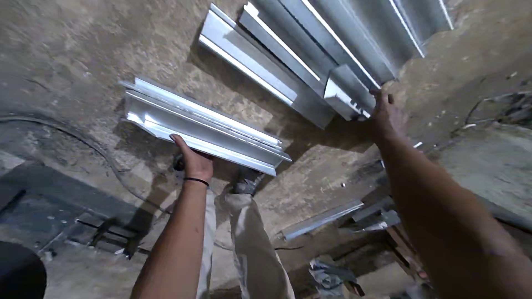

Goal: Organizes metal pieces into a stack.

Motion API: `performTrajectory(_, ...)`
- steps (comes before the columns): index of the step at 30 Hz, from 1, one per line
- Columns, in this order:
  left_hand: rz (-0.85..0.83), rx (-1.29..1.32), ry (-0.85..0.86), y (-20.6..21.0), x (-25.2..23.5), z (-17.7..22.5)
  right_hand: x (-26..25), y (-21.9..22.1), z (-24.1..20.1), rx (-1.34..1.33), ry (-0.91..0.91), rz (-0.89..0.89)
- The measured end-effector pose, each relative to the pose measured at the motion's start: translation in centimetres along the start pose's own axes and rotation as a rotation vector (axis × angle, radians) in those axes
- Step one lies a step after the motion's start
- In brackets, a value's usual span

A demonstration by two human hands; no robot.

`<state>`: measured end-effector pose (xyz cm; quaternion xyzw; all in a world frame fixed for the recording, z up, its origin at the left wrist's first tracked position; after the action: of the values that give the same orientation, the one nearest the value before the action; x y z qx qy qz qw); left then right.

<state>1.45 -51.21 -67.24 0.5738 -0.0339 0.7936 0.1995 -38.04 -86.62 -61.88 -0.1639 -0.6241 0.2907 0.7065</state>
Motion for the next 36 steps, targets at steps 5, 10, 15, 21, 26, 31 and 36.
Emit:
performTrajectory(5, -0.012, 0.040, -0.051, -0.6, 0.4, -0.5, 4.6, -0.7, -4.7, 0.045, -0.199, 0.051)
performTrajectory(10, 0.014, 0.218, -0.077, -0.3, 0.6, -1.3, 13.5, -2.6, -15.6, 0.018, -0.470, 0.199)
performTrajectory(15, 0.097, 0.075, 0.041, -1.6, 1.0, -1.9, 19.2, 2.1, -29.7, -0.068, -0.555, 0.057)
performTrajectory(21, 0.104, 0.097, 0.207, -2.3, 2.6, -0.4, 19.6, 9.0, -37.5, -0.126, -0.727, -0.014)
performTrajectory(26, 0.113, 0.287, -0.027, -0.2, 1.4, -1.3, 13.0, 3.1, -29.1, -0.244, -0.475, 0.049)
performTrajectory(31, 0.091, 0.337, 0.013, 0.5, 0.6, -1.1, 0.9, -0.4, -16.8, -0.091, -0.107, 0.028)
performTrajectory(36, 0.090, 0.309, 0.012, 0.1, 0.6, -1.2, -0.4, 0.8, -17.0, 0.051, -0.133, -0.104)
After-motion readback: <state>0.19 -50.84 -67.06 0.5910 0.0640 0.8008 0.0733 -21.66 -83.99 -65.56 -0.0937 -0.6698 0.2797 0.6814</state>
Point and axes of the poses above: each hand's wrist, its own x-axis away from the middle knuckle, its own y-axis out of the palm, z = x × y, the point moved 10 cm from there along -x, towards the middle knuckle, and after that the axes turned 11 degrees about -z, right-handed, at the moved point
